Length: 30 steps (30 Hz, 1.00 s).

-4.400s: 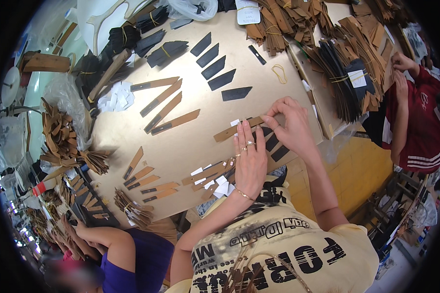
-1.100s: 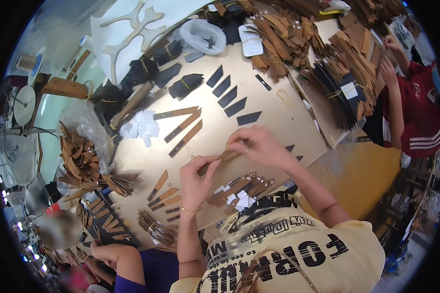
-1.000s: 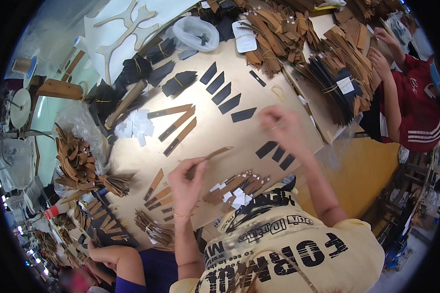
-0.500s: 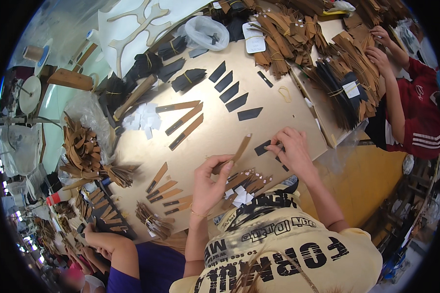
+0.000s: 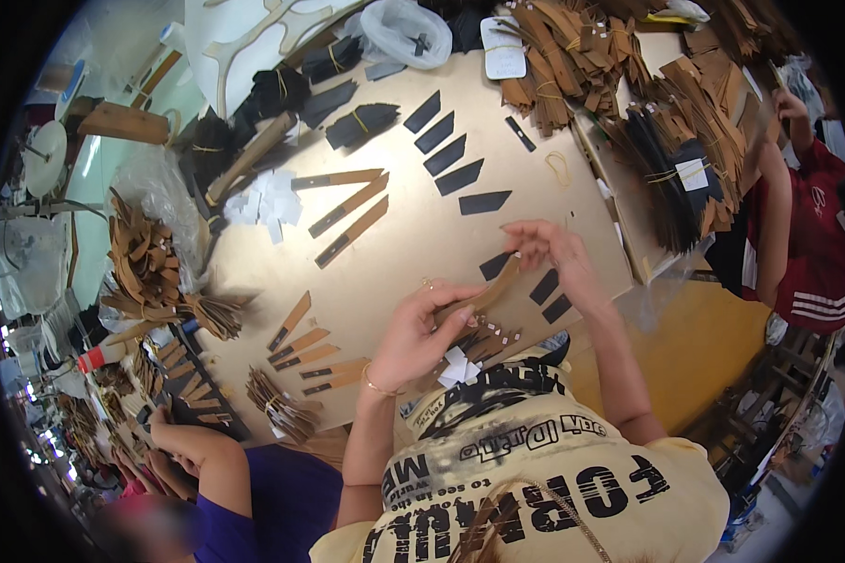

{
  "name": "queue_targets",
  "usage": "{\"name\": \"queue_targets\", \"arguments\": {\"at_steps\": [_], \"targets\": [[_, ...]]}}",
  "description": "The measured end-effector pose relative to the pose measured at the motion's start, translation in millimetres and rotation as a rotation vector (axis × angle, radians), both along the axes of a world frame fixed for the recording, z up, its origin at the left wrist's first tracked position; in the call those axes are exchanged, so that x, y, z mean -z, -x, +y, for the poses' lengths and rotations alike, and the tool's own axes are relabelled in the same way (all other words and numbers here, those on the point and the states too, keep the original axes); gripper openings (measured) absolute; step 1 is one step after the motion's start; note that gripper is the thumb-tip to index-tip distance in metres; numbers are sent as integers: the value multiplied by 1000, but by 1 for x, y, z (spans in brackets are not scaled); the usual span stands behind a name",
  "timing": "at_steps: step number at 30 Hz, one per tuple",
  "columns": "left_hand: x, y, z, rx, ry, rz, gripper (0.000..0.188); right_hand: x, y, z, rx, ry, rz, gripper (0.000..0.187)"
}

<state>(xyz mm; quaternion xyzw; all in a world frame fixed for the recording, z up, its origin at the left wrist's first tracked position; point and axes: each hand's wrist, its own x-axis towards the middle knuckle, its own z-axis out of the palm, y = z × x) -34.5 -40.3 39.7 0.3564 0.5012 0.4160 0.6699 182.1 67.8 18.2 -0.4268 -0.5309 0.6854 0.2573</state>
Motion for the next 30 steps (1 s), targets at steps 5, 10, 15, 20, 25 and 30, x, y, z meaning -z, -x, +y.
{"name": "queue_targets", "arguments": {"at_steps": [5, 10, 15, 20, 25, 30], "targets": [[20, -16, 5, -124, 99, 168, 30, -9, -9, -20, -102, 135, -84, 32], [28, -21, 7, -242, 150, 303, 20, -1, -1, -18, -25, -38, -344, 30], [28, -26, 7, -257, 169, 382, 14, -2, 0, -17, -53, -90, -407, 24], [27, -31, 8, -285, 175, 401, 13, 1, 4, -16, 6, -162, -341, 18], [28, -32, 11, -281, 149, 475, 12, 0, 5, -13, 6, -135, -396, 18], [29, -32, 14, -282, 151, 495, 11, -1, 5, -12, -8, -132, -412, 18]]}}
